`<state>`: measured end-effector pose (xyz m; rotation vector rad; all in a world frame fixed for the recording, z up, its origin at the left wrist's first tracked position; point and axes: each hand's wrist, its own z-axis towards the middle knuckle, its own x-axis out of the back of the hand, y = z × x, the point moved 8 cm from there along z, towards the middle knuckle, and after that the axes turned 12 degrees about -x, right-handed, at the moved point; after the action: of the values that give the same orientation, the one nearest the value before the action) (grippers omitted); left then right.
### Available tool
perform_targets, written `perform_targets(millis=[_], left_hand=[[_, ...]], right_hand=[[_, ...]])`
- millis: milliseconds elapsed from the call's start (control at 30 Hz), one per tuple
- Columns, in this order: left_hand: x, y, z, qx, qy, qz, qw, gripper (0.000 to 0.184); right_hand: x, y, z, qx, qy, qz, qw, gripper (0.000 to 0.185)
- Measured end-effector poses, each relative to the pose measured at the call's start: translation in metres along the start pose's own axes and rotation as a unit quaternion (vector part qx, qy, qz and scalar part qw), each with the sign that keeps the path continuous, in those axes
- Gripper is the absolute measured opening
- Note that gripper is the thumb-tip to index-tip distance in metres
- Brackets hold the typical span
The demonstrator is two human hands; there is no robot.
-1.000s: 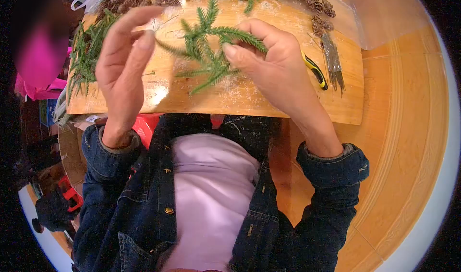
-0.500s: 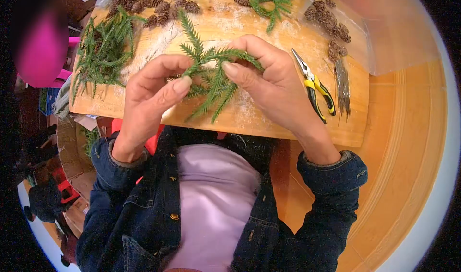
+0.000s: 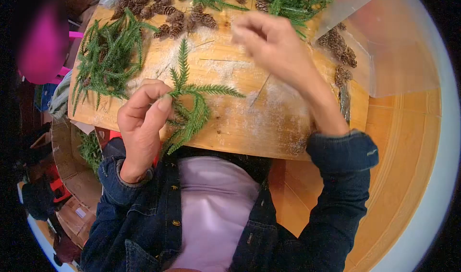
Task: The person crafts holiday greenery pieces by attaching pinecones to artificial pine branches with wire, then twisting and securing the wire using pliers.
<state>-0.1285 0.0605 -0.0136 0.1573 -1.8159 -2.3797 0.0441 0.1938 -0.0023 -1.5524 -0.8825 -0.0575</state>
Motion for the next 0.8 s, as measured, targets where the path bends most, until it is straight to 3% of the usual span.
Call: perform_targets(millis=[33,67,133,167,267,300,400,567,800], left_hand=[[0.001,-0.001,0.000,0.012,0.007,-0.002,1.000,0.007],[0.003,-0.002,0.000,0.013,0.009,-0.001,1.000,0.007],[0.004,-0.005,0.000,0.025,0.006,0.010,1.000,0.007],[0.003,-0.006,0.000,0.031,0.003,0.015,0.999,0.007],[-0.002,-0.007,-0.002,0.038,-0.014,0.005,0.999,0.008],[-0.003,-0.007,-0.003,0.041,-0.023,0.001,0.999,0.008],[-0.002,-0.005,-0.003,0.035,-0.024,-0.015,0.999,0.009],[0.002,-0.008,-0.003,0.022,-0.032,-0.024,0.999,0.010],[-0.002,-0.015,-0.005,0.064,-0.009,-0.042,0.997,0.011]], right_hand=[[0.000,0.001,0.013,0.000,-0.003,0.000,1.000,0.018],[0.003,-0.017,0.020,0.112,0.048,-0.108,0.987,0.019],[-0.008,-0.049,0.017,0.326,0.145,-0.311,0.881,0.022],[-0.012,-0.055,0.021,0.326,0.142,-0.310,0.882,0.022],[-0.042,-0.091,0.005,0.526,0.175,-0.397,0.731,0.030],[-0.043,-0.092,0.009,0.527,0.174,-0.395,0.732,0.030],[-0.056,-0.073,0.049,0.373,0.044,-0.488,0.788,0.027],[-0.051,-0.067,0.055,0.369,0.030,-0.503,0.781,0.020],[-0.028,-0.061,0.034,0.338,0.060,-0.437,0.832,0.017]])
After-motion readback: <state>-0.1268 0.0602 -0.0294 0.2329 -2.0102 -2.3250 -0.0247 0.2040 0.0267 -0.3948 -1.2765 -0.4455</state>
